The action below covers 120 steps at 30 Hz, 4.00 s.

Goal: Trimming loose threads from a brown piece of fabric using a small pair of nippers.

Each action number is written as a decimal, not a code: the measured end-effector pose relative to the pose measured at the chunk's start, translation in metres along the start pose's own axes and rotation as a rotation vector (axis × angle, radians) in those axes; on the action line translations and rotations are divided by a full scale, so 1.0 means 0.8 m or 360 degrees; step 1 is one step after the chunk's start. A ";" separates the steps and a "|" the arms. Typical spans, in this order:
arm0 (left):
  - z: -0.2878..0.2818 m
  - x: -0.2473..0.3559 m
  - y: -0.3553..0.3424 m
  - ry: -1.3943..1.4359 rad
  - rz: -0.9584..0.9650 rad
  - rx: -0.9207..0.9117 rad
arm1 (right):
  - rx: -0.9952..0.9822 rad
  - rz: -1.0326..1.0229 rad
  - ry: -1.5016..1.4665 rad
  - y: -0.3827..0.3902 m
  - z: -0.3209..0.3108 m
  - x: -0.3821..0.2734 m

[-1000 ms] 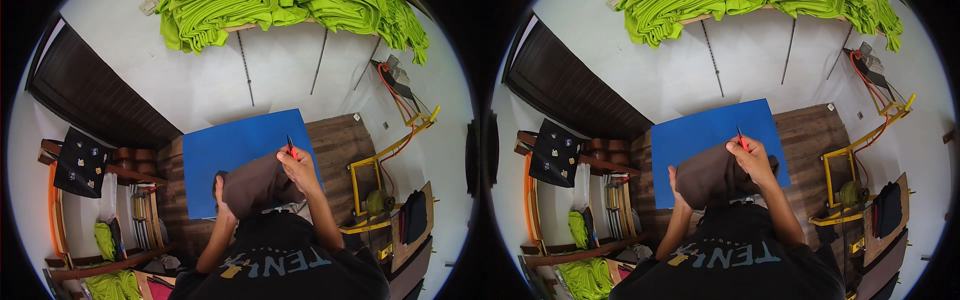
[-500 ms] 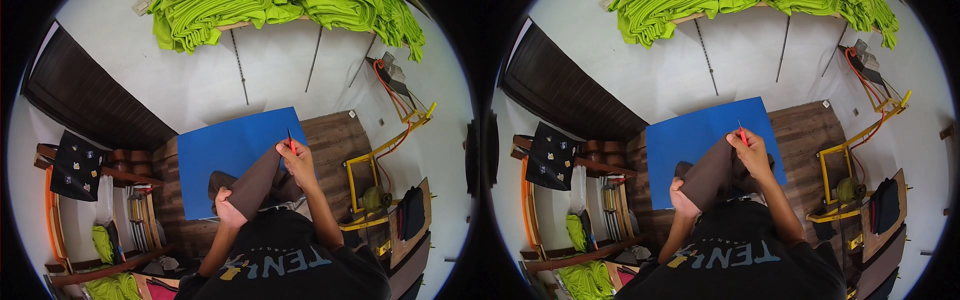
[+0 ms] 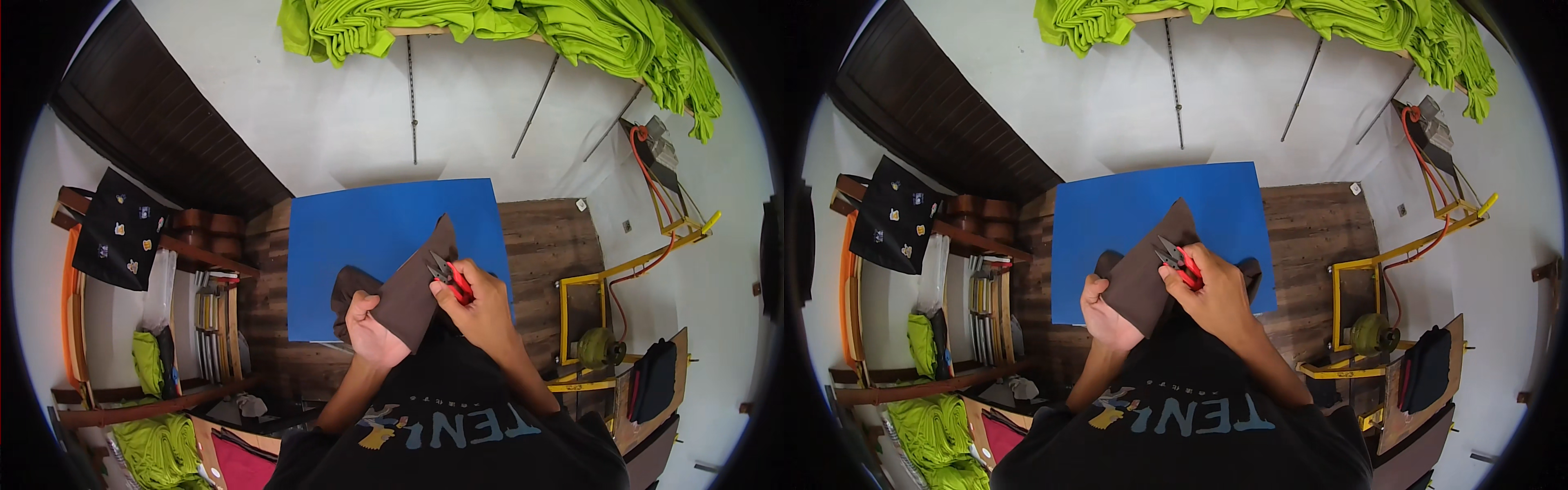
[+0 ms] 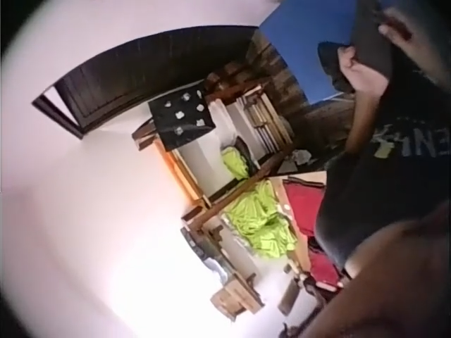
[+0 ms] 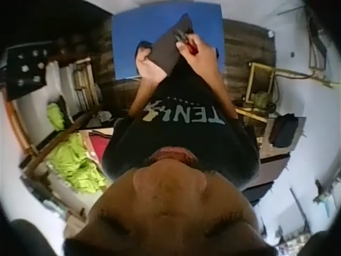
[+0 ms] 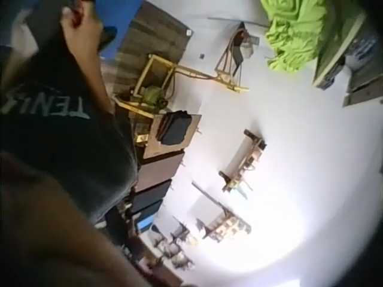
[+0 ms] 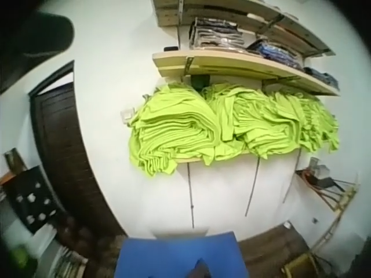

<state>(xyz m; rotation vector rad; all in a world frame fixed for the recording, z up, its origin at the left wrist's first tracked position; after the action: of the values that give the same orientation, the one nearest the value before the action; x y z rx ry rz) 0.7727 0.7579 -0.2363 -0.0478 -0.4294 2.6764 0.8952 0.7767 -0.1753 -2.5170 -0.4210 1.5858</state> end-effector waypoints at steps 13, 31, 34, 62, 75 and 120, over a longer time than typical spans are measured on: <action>0.016 -0.052 -0.001 -0.0275 -0.0082 0.0328 | 0.0028 -0.0098 0.0012 0.043 -0.039 -0.014; 0.054 -0.064 0.032 -0.0485 -0.0174 0.0217 | -0.0134 -0.0198 0.0149 0.095 -0.016 -0.079; 0.056 -0.050 0.030 -0.0570 -0.0148 0.0159 | -0.0112 -0.0292 0.0200 0.090 -0.003 -0.090; 0.071 0.050 0.068 -0.0280 -0.0361 0.0367 | -0.0211 0.0397 -0.1428 0.003 0.043 0.038; 0.152 0.084 -0.030 -0.1746 0.0032 0.0426 | 0.0364 -0.0069 -0.0660 0.005 -0.122 -0.145; 0.056 0.090 0.033 -0.1733 -0.0086 0.0589 | 0.0556 0.0137 -0.0860 0.119 -0.084 -0.084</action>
<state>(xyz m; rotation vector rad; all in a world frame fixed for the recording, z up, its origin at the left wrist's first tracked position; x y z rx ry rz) 0.6920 0.7525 -0.1994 1.5236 -0.2082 2.4431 0.9438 0.6680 -0.1127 -1.8584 -0.0717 2.1499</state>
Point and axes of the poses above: each hand's wrist, its own y-axis away from the middle knuckle, its own z-axis out of the palm, x = y × z, the point moved 10 cm from there along -y, towards the middle knuckle, and after that the axes turned 7 degrees about -x, right-handed, at the moved point
